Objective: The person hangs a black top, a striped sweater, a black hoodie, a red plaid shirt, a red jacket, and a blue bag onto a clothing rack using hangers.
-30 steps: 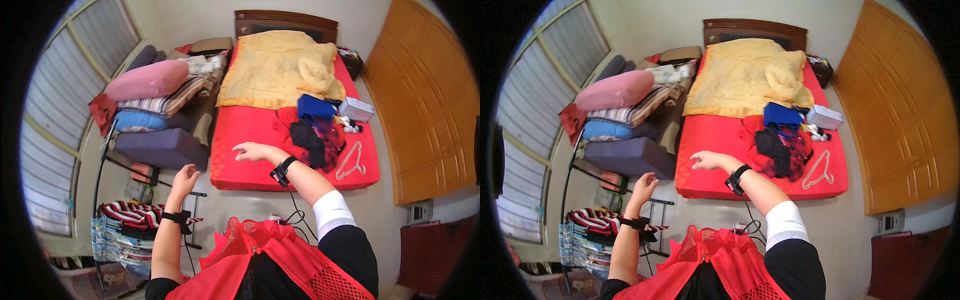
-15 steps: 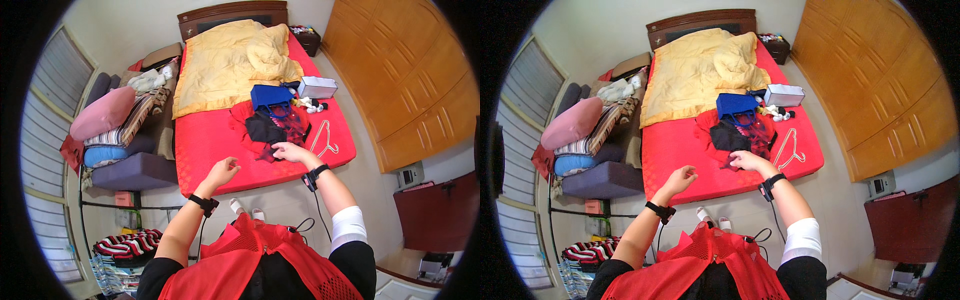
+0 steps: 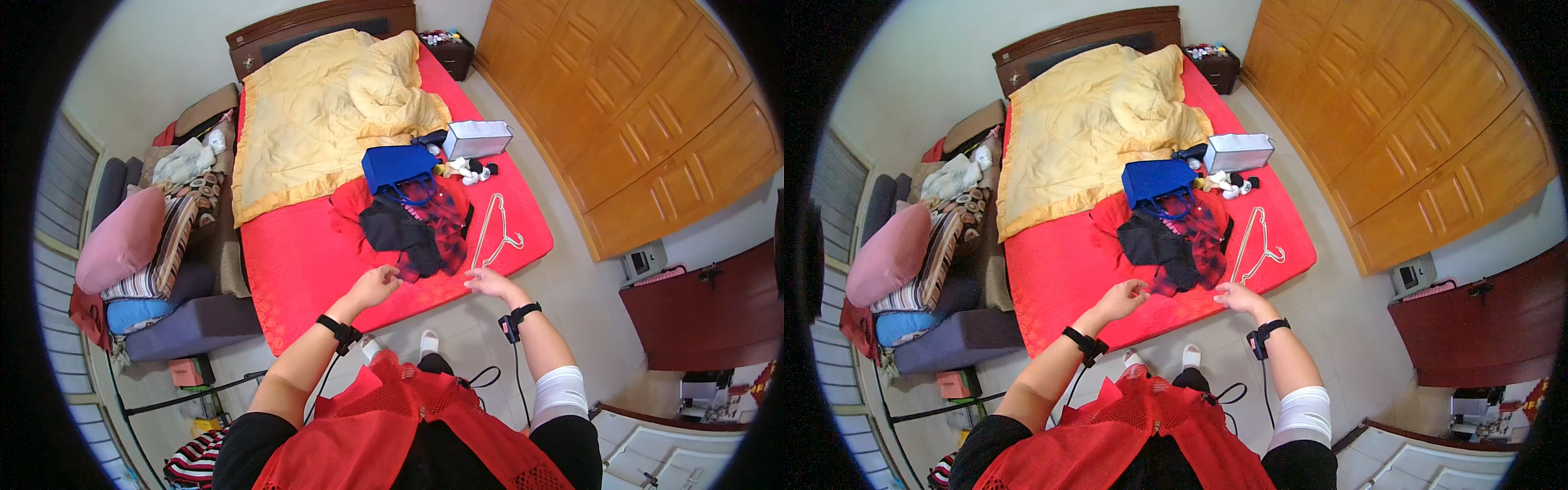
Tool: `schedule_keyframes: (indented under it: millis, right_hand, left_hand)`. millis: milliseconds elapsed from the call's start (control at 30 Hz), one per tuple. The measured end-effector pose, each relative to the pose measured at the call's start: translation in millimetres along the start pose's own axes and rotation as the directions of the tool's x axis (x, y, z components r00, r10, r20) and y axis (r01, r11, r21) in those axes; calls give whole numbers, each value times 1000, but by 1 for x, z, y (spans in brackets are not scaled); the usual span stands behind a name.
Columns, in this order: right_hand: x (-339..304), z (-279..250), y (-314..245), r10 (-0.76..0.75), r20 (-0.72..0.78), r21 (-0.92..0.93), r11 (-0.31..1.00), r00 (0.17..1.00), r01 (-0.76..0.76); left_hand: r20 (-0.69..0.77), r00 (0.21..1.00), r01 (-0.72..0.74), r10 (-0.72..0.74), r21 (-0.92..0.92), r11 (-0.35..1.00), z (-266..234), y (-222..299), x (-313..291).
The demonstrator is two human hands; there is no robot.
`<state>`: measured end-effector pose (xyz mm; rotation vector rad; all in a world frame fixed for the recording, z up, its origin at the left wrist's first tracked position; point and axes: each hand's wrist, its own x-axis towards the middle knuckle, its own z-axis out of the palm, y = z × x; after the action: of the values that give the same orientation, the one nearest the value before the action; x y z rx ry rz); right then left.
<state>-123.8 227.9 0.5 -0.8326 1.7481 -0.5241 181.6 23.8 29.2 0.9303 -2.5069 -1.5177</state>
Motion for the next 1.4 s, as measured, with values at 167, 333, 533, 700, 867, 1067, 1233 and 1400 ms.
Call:
schedule_keyframes:
  millis: [167, 333, 533, 700, 867, 1067, 1233, 1400]
  right_hand:
    - [47, -8, 28, 48, 79, 27, 998, 996, -50]
    - [128, -20, 94, -4, 198, 81, 997, 980, -12]
    - [215, -13, 66, -168, 231, -146, 968, 958, 205]
    - [285, -21, 47, -298, 176, -455, 820, 938, 346]
    - [338, -8, 16, -303, 140, -632, 705, 942, 321]
    - [382, -8, 14, -102, 193, -658, 725, 976, 206]
    - [378, -2, 23, -271, 179, -474, 819, 946, 324]
    - [330, 21, -9, -482, 277, -209, 814, 831, 542]
  left_hand:
    - [25, 999, 29, -28, -12, 1000, 16, -18, 32]
    - [36, 991, 125, -125, 20, 992, 47, -27, 73]
    - [-23, 948, 316, -317, -19, 948, 79, -62, 85]
    - [-40, 905, 420, -424, -84, 904, 111, -78, 105]
    - [-30, 863, 497, -505, -131, 858, 127, -96, 110]
    - [-45, 861, 498, -507, -134, 857, 140, -115, 129]
    - [-85, 881, 436, -466, -240, 867, 155, -133, 145]
    - [-46, 828, 442, -559, -560, 701, 158, -137, 152]
